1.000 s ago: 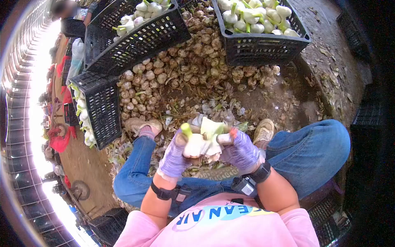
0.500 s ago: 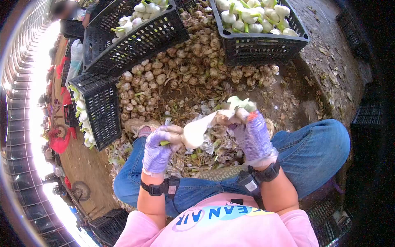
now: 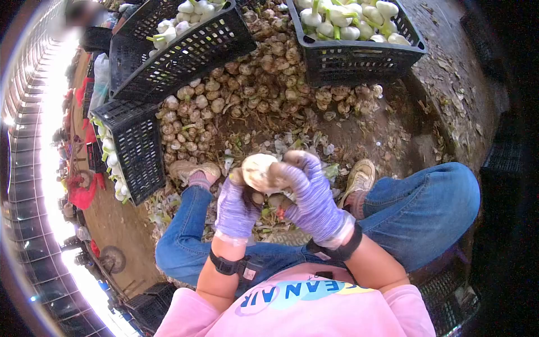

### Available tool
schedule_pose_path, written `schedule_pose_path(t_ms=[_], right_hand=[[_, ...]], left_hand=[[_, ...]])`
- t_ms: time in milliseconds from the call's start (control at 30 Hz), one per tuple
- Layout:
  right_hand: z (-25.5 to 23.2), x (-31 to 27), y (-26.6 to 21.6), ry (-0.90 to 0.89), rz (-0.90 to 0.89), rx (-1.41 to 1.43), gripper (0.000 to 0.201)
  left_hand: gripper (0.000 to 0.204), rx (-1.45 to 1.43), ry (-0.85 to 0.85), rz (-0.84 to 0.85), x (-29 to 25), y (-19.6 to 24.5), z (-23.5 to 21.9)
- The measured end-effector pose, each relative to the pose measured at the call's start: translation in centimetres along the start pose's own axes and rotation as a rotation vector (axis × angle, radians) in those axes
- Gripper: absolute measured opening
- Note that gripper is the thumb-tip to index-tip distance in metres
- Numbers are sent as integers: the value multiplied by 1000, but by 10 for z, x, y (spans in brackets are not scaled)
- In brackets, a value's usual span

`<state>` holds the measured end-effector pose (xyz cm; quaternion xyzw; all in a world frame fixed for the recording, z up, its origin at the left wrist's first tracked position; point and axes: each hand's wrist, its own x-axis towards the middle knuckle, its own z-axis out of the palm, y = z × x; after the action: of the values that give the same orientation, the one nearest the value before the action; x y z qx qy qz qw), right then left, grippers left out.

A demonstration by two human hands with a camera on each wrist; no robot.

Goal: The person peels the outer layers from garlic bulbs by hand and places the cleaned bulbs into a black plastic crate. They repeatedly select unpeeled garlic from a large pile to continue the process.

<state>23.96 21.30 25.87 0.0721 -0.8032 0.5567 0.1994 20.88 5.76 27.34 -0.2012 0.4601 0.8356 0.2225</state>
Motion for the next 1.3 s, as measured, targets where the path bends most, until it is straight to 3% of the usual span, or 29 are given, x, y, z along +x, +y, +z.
schedule_pose_path(t_ms=[33,100,167,200,233,367,400,433,500,567,600,633,700,767,833,933,1000,1033,1067,1133,1233,1267,1300], right_hand=[[-4,-1,2,3,2,-4,56],[-12,-2,5,-89,102,167,31],[-23,16,-10,276,639,929,17],[-33,20,8,335,557,947,14],[-41,23,19,402,651,1001,16],[-22,9,10,80,661,690,30],[-17,4,12,-63,584,514,38],[-13,2,9,-109,662,539,37],[-8,3,11,-129,542,284,35],[-5,0,15,-95,620,310,33],[-4,-1,18,-63,691,337,31],[-5,-2,21,-58,697,335,31],[-8,-2,28,-114,688,317,28],[-11,-3,32,-120,605,229,27],[-12,-3,34,-126,520,144,25],[-13,-3,37,-146,483,-39,24],[-15,0,42,-132,690,250,21],[-13,0,49,-129,690,252,21],[-10,-2,62,-20,810,482,23],[-18,2,69,150,950,870,30],[-10,-4,81,242,1023,821,30],[-16,-4,81,83,1110,736,27],[-13,-4,79,88,1106,736,27]], left_hand=[[44,37,-107,-27,1,-5,-6],[43,146,-69,16,5,-10,-16],[43,175,-46,26,6,-6,-19],[43,205,-18,33,5,-4,-22],[43,209,-17,27,5,-3,-25],[43,198,9,49,11,-1,-17],[42,249,58,97,13,-3,-14],[42,302,106,140,13,-3,-10],[40,406,125,164,9,-2,1],[37,842,158,427,8,-8,7],[34,939,106,540,11,-10,6],[34,940,100,534,12,-10,7],[33,1276,-26,807,12,-5,12],[35,1253,-9,801,11,-6,18],[35,1437,-78,814,10,-3,22],[34,1445,-85,815,13,-6,18],[31,1449,-92,830,14,-9,16],[32,1158,-5,576,13,-10,15],[34,861,77,328,13,-11,14],[36,772,100,317,16,-8,13],[46,541,94,223,24,1,13],[40,418,109,242,34,4,13],[35,296,124,259,44,8,14]])
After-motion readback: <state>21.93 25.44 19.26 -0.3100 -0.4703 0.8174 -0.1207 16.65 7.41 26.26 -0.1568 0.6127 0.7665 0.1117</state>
